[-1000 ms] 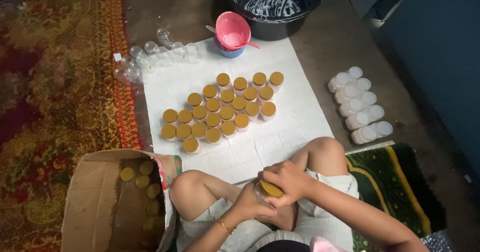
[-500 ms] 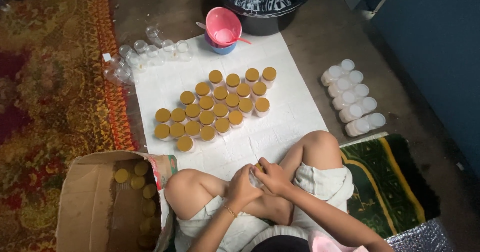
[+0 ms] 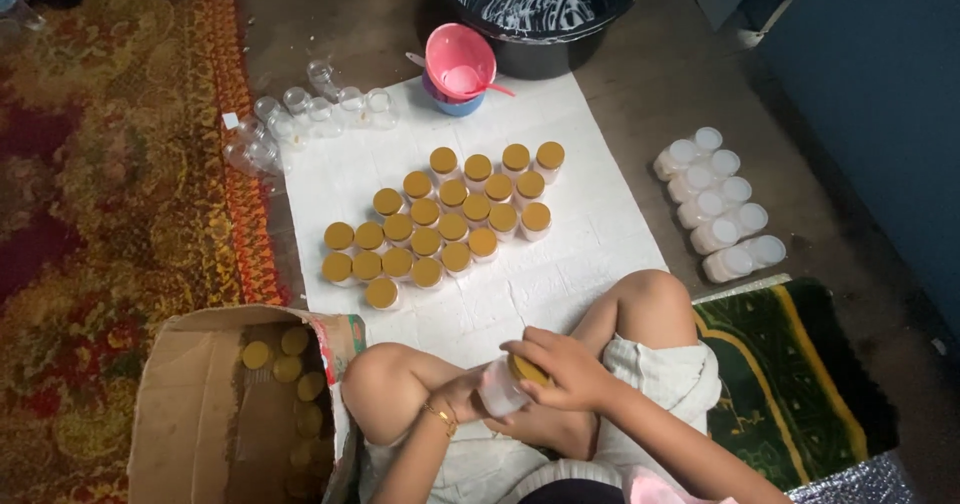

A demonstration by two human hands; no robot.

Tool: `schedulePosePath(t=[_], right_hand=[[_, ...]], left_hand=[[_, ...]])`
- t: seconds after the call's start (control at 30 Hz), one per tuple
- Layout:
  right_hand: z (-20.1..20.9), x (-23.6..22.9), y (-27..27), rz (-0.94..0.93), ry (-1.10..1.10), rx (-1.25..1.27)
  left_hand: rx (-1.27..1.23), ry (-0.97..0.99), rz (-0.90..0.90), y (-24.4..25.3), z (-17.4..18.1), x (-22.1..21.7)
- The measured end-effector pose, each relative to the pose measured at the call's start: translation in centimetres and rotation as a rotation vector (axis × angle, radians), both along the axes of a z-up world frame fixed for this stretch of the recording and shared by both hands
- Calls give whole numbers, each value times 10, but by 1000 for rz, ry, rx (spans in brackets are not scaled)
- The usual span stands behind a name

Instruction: The person is manually placing and pressing lids onto small plastic jars filled with a yellow product.

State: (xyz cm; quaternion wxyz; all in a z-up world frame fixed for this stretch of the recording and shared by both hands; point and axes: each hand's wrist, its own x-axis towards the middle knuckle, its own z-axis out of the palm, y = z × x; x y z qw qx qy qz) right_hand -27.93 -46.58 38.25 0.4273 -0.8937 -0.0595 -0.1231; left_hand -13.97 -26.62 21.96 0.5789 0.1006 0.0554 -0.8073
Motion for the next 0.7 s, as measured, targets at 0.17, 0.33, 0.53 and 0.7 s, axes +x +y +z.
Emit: schedulePosePath(t=[0.17, 0.33, 0.53, 0.7], right_hand=[[10, -20, -5, 101, 31, -68], [-11, -28, -12, 32, 146, -138], [-42, -28, -2, -273, 283, -219], [-56, -30, 14, -596, 558, 47]], left_hand=[[-12, -651, -218, -21, 84, -24], [105, -1443, -179, -41, 96, -58], [139, -1814, 233, -51, 78, -65], [126, -2298, 301, -63, 94, -65]])
